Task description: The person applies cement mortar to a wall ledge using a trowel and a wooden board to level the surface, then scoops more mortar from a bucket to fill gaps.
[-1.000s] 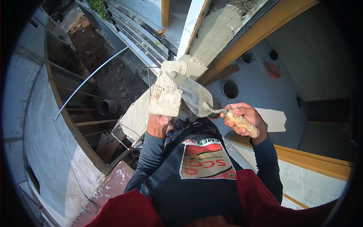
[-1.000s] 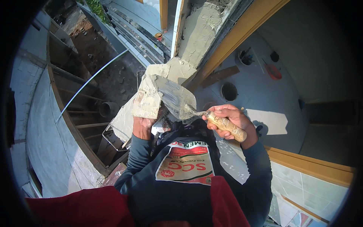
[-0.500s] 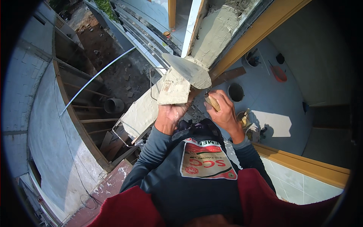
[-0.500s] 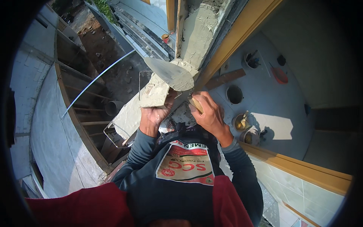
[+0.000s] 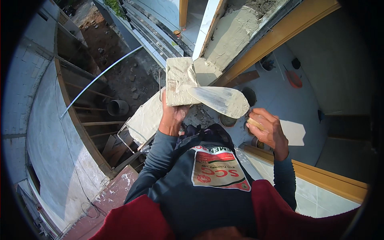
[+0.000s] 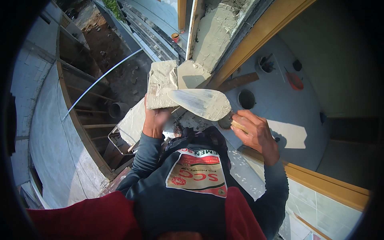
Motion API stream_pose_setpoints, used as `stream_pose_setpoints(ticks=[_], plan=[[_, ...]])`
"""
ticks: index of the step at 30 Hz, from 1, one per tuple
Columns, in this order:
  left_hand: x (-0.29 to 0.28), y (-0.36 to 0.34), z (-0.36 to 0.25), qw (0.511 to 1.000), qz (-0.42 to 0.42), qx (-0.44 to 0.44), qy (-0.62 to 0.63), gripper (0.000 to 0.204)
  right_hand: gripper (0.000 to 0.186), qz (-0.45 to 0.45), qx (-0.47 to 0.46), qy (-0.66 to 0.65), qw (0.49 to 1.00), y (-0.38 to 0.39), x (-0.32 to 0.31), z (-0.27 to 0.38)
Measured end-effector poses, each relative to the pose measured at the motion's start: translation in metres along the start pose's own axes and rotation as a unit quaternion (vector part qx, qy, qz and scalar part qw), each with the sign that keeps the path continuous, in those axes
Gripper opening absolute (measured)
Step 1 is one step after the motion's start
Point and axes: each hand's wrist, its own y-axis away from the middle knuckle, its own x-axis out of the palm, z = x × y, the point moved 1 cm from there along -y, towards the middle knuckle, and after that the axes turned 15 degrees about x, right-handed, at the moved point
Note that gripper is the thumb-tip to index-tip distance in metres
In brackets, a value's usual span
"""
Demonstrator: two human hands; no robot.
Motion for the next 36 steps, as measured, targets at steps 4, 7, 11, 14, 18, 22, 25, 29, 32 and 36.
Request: stream_pose_setpoints(ticks=[4,7,11,14,18,22,25,29,32,36], plan=[[-0.007,0.013,0.0,0.994,0.05,-0.075,0.055,0.041,0.028,-0.058,0.013,0.009,0.998,-0.009,0.008,-0.005],[-0.008,0.021,-0.009,0.984,0.152,-0.089,0.041,0.043,0.029,-0.113,0.005,0.023,0.993,-0.014,0.011,-0.009],[-0.002,0.034,-0.023,0.918,0.136,-0.001,-0.373,0.053,0.03,-0.219,0.012,0.002,0.976,-0.021,0.022,-0.007],[-0.008,0.041,-0.03,0.951,0.07,0.007,-0.3,0.049,0.032,-0.254,0.042,-0.1,0.961,-0.028,0.05,-0.012],[-0.02,0.035,-0.035,0.992,0.032,-0.039,-0.115,0.045,0.035,-0.204,0.141,-0.404,0.88,-0.046,0.11,-0.015],[-0.02,0.038,-0.038,0.991,0.028,-0.037,-0.123,0.045,0.036,-0.186,0.165,-0.476,0.844,-0.074,0.113,0.002],[-0.024,0.037,-0.043,0.987,0.033,-0.033,-0.154,0.045,0.038,-0.203,0.184,-0.469,0.839,-0.081,0.094,0.004],[-0.022,0.041,-0.043,0.992,0.017,-0.022,-0.12,0.045,0.036,-0.236,0.134,-0.465,0.842,-0.066,0.077,0.013],[-0.024,0.041,-0.043,0.994,0.014,-0.028,-0.105,0.044,0.036,-0.201,0.13,-0.503,0.83,-0.069,0.078,0.02],[-0.025,0.042,-0.044,0.98,0.039,-0.015,-0.193,0.044,0.035,-0.134,0.166,-0.552,0.806,-0.085,0.106,0.017]])
